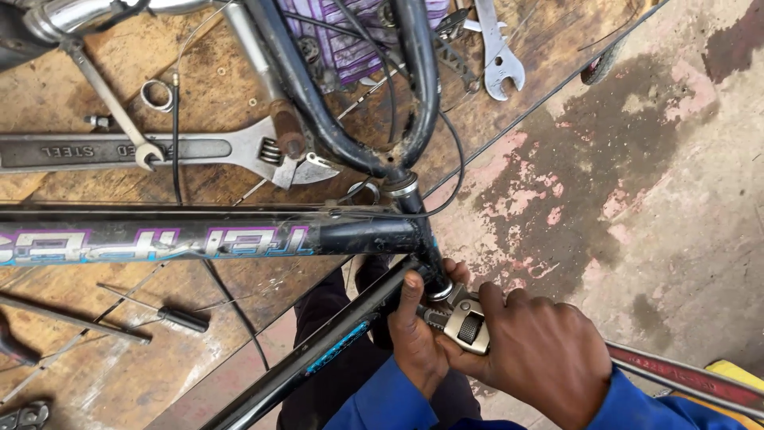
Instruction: Removing headset components from a bicycle frame using a pipe wrench and an open-end wrench.
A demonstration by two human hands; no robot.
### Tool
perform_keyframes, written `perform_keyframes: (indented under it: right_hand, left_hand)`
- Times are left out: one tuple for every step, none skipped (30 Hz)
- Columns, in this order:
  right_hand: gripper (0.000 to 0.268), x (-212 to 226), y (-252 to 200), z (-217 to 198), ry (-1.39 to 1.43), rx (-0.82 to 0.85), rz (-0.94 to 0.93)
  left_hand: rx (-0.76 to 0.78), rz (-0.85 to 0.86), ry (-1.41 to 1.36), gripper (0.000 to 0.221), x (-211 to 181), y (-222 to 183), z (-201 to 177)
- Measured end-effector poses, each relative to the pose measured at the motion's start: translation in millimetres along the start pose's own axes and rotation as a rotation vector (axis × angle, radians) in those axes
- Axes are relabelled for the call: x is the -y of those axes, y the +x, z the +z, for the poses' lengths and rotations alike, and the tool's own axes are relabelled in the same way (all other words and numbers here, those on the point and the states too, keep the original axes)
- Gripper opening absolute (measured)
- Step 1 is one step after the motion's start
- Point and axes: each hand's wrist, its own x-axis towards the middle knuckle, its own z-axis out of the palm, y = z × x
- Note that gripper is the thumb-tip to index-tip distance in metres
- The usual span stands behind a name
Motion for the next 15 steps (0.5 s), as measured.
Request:
perform_keyframes:
  right_hand:
    - [0.09, 3, -1, -2, -0.002, 0.005, -0.002]
    - [0.088, 6, -1, -4, -0.017, -0.04, 0.009]
    - [0.085, 7, -1, -7, -0.036, -0.092, 0.029]
    - [0.085, 7, 2, -10, -0.043, -0.096, 0.034]
    - [0.086, 6, 3, -14, -0.021, -0.081, 0.016]
    - [0.092, 5, 4, -18, 0.001, -0.065, -0.002]
    - [0.092, 4, 7, -25, -0.002, -0.066, -0.002]
    - [0.095, 3, 9, -32, -0.016, 0.012, -0.023]
    - [0.098, 1, 11, -39, -0.029, 0.093, -0.043]
    - [0.098, -1, 12, -36, -0.031, 0.094, -0.042]
    - [0.095, -5, 15, -33, -0.04, 0.105, -0.068]
    - [0.092, -8, 18, -30, -0.048, 0.117, -0.093]
    - [0.092, -8, 18, -32, -0.05, 0.116, -0.091]
    - [0.094, -7, 19, -33, -0.052, 0.124, -0.094]
    - [0.096, -7, 18, -34, -0.054, 0.135, -0.097]
  left_hand:
    - [-0.004, -0.002, -0.003, 0.063, 0, 1, -4]
    - [0.036, -0.023, -0.038, 0.06, 0, 2, -7]
    - [0.088, -0.045, -0.071, 0.058, 1, 5, -8]
    - [0.096, -0.048, -0.074, 0.058, 0, 6, -6]
    - [0.078, -0.008, -0.047, 0.049, 0, 4, -4]
    - [0.06, 0.033, -0.019, 0.041, -1, 3, -2]
    - [0.062, 0.034, -0.022, 0.041, -2, 2, 1]
    - [0.028, 0.035, -0.032, 0.038, -3, 0, 3]
    - [-0.007, 0.034, -0.042, 0.034, -3, -2, 6]
    - [-0.006, 0.033, -0.044, 0.034, -5, -7, 9]
    - [-0.034, 0.025, -0.058, 0.032, -7, -10, 13]
    - [-0.062, 0.017, -0.073, 0.031, -9, -12, 17]
    - [-0.06, 0.016, -0.074, 0.031, -8, -10, 17]
    - [-0.056, 0.018, -0.072, 0.031, -7, -8, 16]
    - [-0.055, 0.018, -0.072, 0.032, -6, -6, 15]
